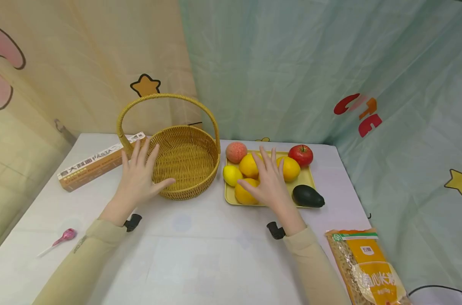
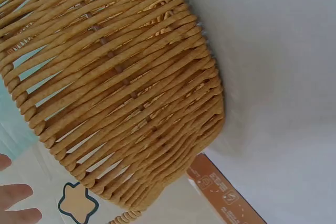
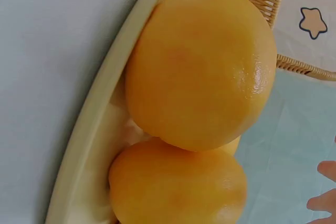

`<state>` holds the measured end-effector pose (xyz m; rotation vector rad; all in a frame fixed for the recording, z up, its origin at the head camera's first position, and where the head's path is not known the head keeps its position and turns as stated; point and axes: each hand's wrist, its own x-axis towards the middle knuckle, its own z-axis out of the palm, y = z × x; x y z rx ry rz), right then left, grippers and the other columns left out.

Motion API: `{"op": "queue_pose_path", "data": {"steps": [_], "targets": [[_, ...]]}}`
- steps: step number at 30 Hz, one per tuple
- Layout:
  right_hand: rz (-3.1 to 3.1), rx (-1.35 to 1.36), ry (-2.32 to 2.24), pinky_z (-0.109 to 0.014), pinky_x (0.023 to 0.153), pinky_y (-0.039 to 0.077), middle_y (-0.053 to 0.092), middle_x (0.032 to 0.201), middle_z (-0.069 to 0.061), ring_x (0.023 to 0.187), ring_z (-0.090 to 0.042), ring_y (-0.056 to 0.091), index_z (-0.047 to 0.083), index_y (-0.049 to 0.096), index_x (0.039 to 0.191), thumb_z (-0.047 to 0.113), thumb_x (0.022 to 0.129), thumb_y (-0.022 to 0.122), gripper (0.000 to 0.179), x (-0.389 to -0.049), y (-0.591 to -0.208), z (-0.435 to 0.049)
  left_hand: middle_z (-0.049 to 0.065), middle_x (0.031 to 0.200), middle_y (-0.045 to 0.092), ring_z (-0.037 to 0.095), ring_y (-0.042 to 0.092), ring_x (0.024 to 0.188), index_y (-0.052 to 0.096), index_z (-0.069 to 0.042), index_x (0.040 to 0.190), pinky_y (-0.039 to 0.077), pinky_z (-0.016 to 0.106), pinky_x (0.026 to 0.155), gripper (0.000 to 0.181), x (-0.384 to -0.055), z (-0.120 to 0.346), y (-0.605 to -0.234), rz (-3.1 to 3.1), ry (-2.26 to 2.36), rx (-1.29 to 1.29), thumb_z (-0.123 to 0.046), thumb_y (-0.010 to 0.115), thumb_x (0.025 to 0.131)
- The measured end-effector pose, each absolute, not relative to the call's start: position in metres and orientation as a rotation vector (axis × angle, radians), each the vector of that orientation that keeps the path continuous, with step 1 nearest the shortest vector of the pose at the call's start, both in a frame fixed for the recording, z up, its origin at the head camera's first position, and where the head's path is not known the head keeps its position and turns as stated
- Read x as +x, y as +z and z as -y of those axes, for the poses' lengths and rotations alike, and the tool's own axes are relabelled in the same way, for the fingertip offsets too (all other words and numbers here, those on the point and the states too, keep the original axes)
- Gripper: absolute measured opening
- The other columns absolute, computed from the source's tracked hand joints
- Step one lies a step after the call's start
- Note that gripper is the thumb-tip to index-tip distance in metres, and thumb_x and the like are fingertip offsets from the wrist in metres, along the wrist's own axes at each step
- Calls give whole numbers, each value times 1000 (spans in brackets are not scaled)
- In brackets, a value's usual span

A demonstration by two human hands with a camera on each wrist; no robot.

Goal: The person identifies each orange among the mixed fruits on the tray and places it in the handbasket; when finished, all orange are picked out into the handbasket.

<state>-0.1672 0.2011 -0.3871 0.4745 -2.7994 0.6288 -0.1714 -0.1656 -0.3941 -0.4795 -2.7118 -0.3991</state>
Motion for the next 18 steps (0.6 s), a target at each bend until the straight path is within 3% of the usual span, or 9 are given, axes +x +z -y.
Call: {"op": "queue_pose_path", "data": {"steps": [11,18], "targets": [[2750,564,688,-70,118,14,35,156,-17,149,-45,18,6,42,147,39,82,78,81,-155,-396,-205,25,161,17,46,11,149,24,-4,155,8,73,117,114,-158,179,-405,2680,-527,-462,-90,25,79],[2737,595,693,-61,113,36,44,149,-19,138,-42,40,4,48,142,37,81,80,77,-148,-405,-206,25,159,23,47,20,146,31,0,152,20,67,117,98,-150,189,-415,2659,-695,-365,-68,56,87]]}}
